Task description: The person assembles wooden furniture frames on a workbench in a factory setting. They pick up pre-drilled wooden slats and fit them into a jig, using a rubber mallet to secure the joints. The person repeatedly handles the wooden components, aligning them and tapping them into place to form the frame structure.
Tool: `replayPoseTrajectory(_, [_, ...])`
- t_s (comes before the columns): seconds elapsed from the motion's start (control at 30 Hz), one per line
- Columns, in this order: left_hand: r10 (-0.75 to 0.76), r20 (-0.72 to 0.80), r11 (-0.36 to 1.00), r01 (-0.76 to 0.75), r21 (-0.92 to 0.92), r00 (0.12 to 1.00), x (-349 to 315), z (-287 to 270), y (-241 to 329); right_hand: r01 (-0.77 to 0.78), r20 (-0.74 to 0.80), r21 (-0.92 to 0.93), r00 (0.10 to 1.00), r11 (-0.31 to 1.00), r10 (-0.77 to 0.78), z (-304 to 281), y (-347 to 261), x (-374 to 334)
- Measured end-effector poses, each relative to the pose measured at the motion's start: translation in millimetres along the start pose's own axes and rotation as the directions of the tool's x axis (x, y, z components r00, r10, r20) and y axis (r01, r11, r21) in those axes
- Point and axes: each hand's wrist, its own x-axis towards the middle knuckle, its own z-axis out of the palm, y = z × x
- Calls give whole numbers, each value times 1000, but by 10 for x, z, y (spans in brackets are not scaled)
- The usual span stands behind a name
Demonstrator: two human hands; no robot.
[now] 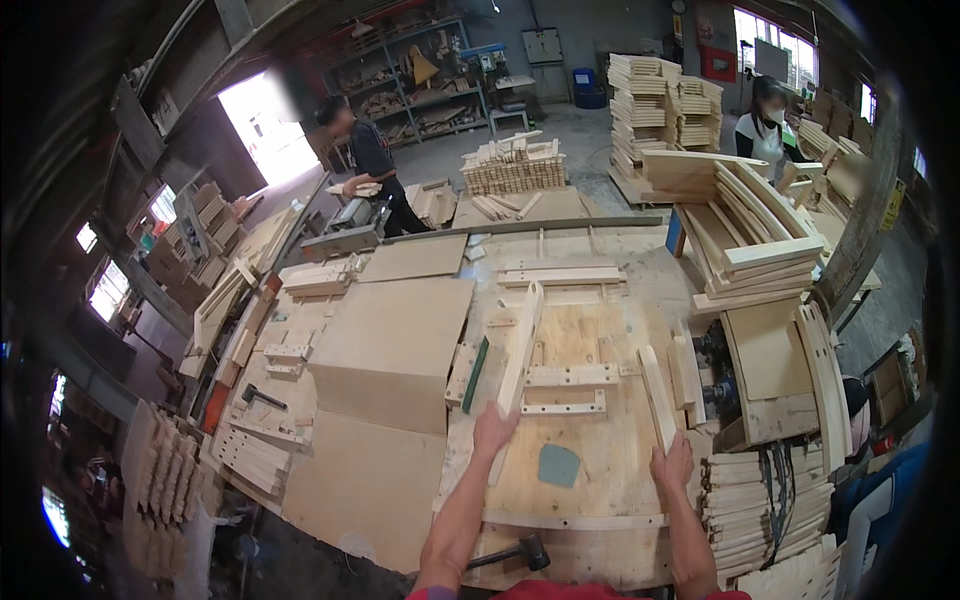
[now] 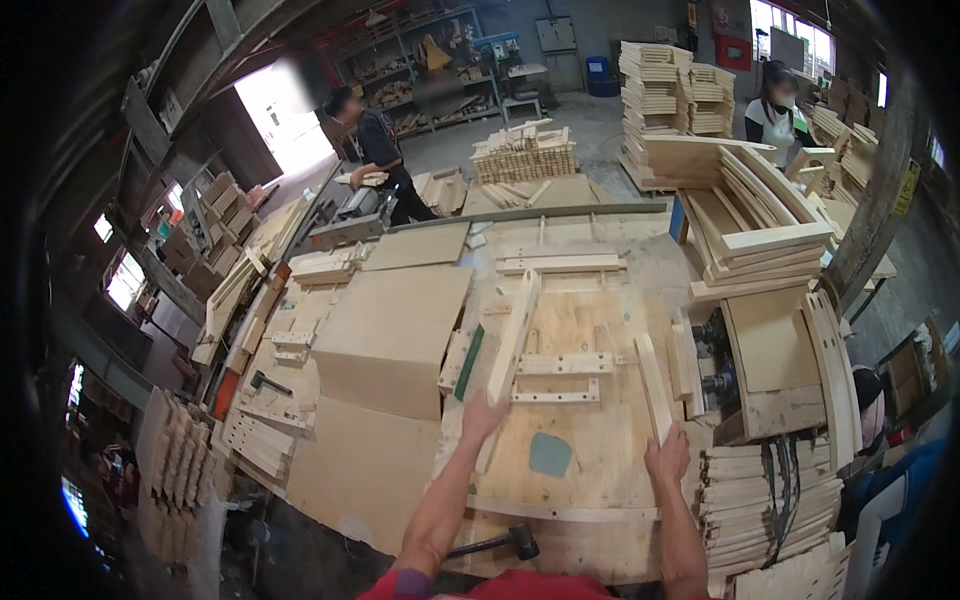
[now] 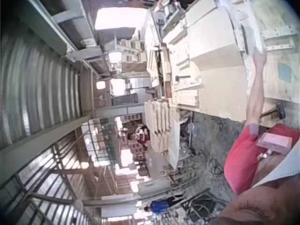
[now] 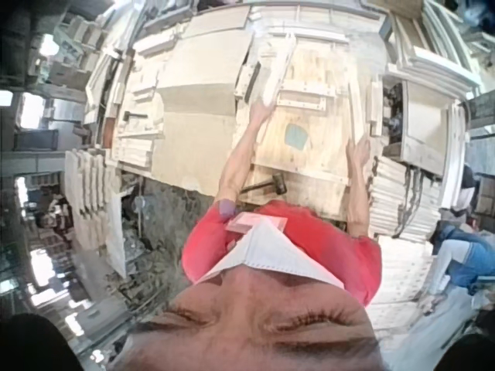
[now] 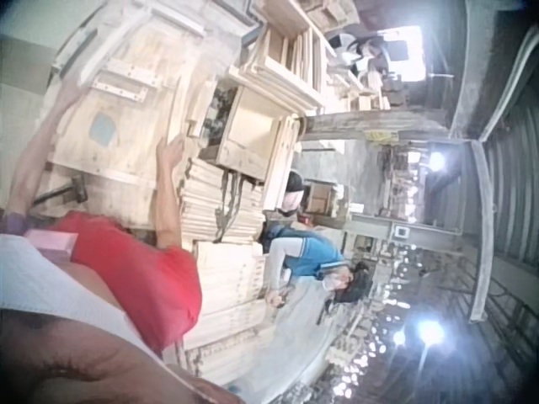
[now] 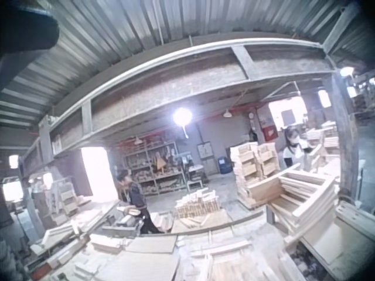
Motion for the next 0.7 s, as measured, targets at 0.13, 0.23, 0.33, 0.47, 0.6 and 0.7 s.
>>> replayPoseTrajectory(0.13, [-100, -47, 995, 100, -18, 994, -331, -118, -275, -22, -27, 30, 999, 999, 23, 71, -75, -1])
replayPoseTrajectory(0.23, [-144, -109, 989, 147, 15, 984, -441, -152, -560, 170, -292, -80, 938, 982, -186, 232, -153, 3])
replayPoseTrajectory(0.33, [-126, -188, 984, 147, 103, 974, -428, -22, -597, 434, -296, -52, 853, 899, -429, 364, -539, 379])
replayPoseTrajectory(0.47, [-117, -290, 970, 172, 172, 950, -485, -11, -775, 625, -232, 34, 764, 780, -602, 651, -1537, 1089])
replayPoseTrajectory(0.6, [24, -344, 966, 67, 250, 939, -315, 107, -729, 632, -143, -160, 745, 758, -651, 1132, -1859, 2321])
replayPoseTrajectory(0.7, [20, -382, 970, 75, 232, 924, -268, 212, -821, 591, -31, -265, 785, 762, -619, 1424, -2049, 3146])
